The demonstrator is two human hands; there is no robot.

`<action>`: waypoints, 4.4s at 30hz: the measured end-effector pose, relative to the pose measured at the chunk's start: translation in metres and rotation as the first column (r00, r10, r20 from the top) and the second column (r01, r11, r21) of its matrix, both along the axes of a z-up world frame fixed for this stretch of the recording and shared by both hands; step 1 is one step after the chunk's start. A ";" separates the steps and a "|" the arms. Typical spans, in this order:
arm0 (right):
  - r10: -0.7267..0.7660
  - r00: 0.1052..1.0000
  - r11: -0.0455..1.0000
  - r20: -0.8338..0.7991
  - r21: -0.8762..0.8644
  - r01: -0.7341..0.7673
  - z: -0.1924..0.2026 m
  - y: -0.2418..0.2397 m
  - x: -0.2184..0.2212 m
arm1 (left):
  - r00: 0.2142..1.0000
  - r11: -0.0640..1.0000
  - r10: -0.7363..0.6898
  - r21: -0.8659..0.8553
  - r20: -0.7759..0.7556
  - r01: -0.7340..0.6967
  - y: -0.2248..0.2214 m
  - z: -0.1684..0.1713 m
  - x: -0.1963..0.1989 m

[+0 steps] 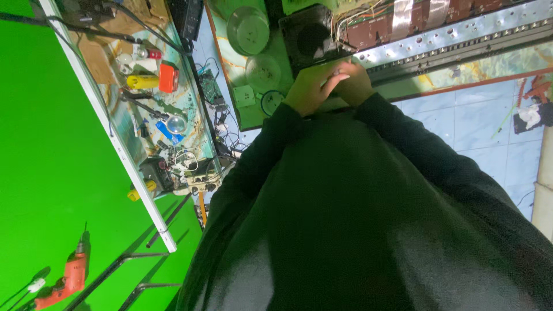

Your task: The person unscrews and removes internal components from an open electronic device using a screwdriver and pliers.

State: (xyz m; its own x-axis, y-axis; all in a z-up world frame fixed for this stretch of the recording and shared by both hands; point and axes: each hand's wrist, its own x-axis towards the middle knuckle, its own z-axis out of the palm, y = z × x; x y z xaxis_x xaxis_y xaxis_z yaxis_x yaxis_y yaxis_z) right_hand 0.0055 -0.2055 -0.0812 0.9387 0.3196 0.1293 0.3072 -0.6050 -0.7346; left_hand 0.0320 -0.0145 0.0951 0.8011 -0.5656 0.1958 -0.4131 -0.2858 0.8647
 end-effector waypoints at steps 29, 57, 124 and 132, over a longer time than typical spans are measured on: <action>0.022 0.953 0.983 0.302 -0.178 0.034 0.037 0.003 -0.015 | 0.974 0.992 -0.117 0.069 0.194 0.105 0.023 -0.092 0.006; -0.036 0.900 0.999 0.434 0.048 0.017 0.173 0.013 -0.020 | 0.978 0.979 0.117 0.148 0.174 -0.143 0.016 -0.071 -0.011; 0.117 0.890 0.922 0.441 -0.381 0.067 0.022 -0.005 0.008 | 0.282 0.837 -0.062 -0.204 -0.958 -0.509 0.018 -0.194 -0.007; 0.081 0.914 0.939 0.397 -0.339 0.064 0.002 -0.011 0.005 | 0.312 0.850 0.024 -0.144 -0.950 -0.506 0.013 -0.189 -0.007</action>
